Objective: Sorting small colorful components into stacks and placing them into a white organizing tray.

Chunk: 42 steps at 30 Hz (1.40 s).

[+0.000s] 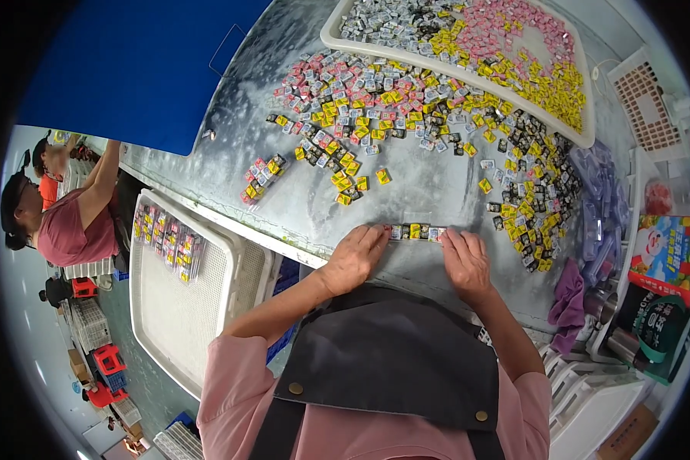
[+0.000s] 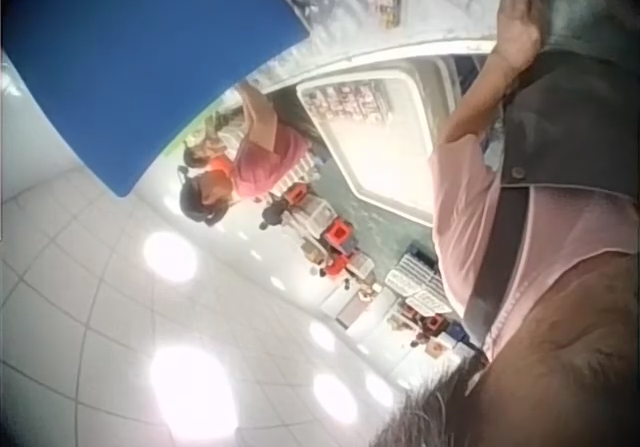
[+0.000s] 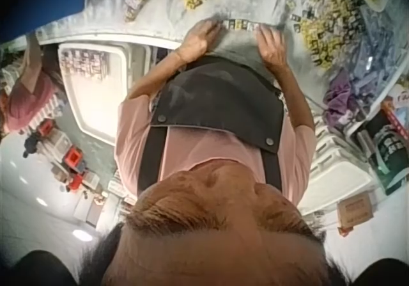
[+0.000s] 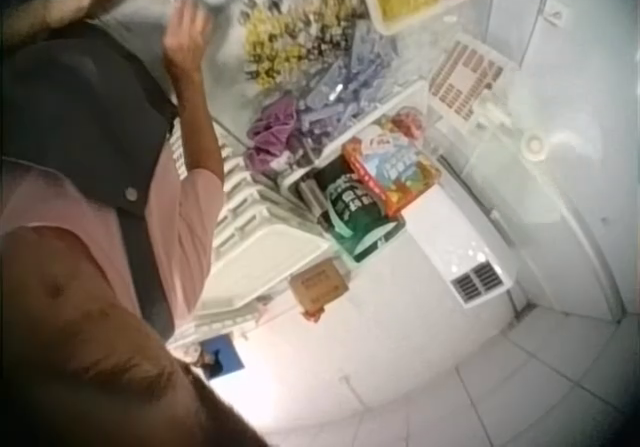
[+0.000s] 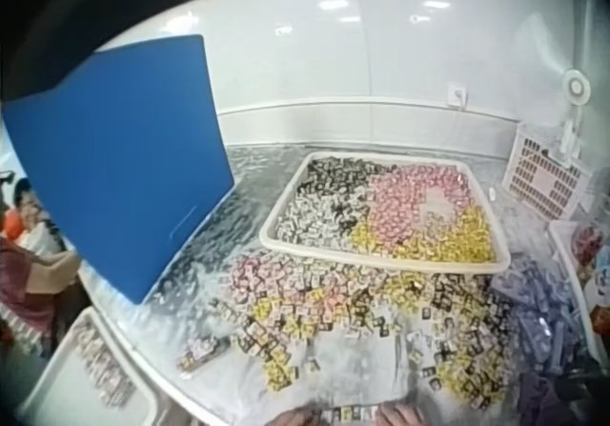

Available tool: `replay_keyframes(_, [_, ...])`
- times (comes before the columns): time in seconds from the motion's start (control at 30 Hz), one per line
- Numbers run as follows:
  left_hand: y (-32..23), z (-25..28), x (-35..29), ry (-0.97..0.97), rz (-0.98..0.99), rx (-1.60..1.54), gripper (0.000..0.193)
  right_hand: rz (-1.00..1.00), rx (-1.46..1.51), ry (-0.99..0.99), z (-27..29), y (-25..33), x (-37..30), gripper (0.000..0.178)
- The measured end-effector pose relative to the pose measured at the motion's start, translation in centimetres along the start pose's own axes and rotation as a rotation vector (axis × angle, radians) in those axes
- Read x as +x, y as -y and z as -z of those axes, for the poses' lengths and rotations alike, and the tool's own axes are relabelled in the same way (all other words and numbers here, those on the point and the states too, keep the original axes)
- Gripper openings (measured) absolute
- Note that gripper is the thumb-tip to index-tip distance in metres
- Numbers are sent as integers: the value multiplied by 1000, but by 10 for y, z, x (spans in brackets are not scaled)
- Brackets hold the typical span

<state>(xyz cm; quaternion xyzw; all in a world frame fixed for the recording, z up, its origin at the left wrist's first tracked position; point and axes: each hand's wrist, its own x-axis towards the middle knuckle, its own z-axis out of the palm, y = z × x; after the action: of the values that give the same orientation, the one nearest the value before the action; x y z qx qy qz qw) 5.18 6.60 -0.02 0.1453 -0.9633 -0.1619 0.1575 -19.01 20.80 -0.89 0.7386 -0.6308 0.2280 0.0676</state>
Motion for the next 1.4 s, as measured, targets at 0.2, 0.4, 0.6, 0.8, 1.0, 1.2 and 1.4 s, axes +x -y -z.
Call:
replay_keyframes(0.2, [-1, 2, 5, 31, 31, -2, 54, -66, 58, 41, -2, 4, -1, 42])
replay_keyframes(0.4, [-16, -18, 24, 109, -20, -22, 65, -67, 131, 287, 0, 18, 13, 77])
replay_keyframes(0.6, [-8, -27, 21, 194, -33, -64, 74, -133, 224, 410, 1, 16, 11, 83])
replay_keyframes(0.8, [-6, -22, 22, 135, 25, -90, 71, -191, 267, 264, 10, 1, 33, 59])
replay_keyframes(1.0, [-3, -30, 20, 89, -55, -14, 64, -59, 201, 270, -5, -3, 17, 56])
replay_keyframes(1.2, [-4, -36, 19, 39, -69, 5, 58, -125, 309, 261, -1, -4, 22, 46])
replay_keyframes(1.4, [-3, -32, 23, -42, 4, -180, 58, -124, 373, 178, -6, -7, 23, 40])
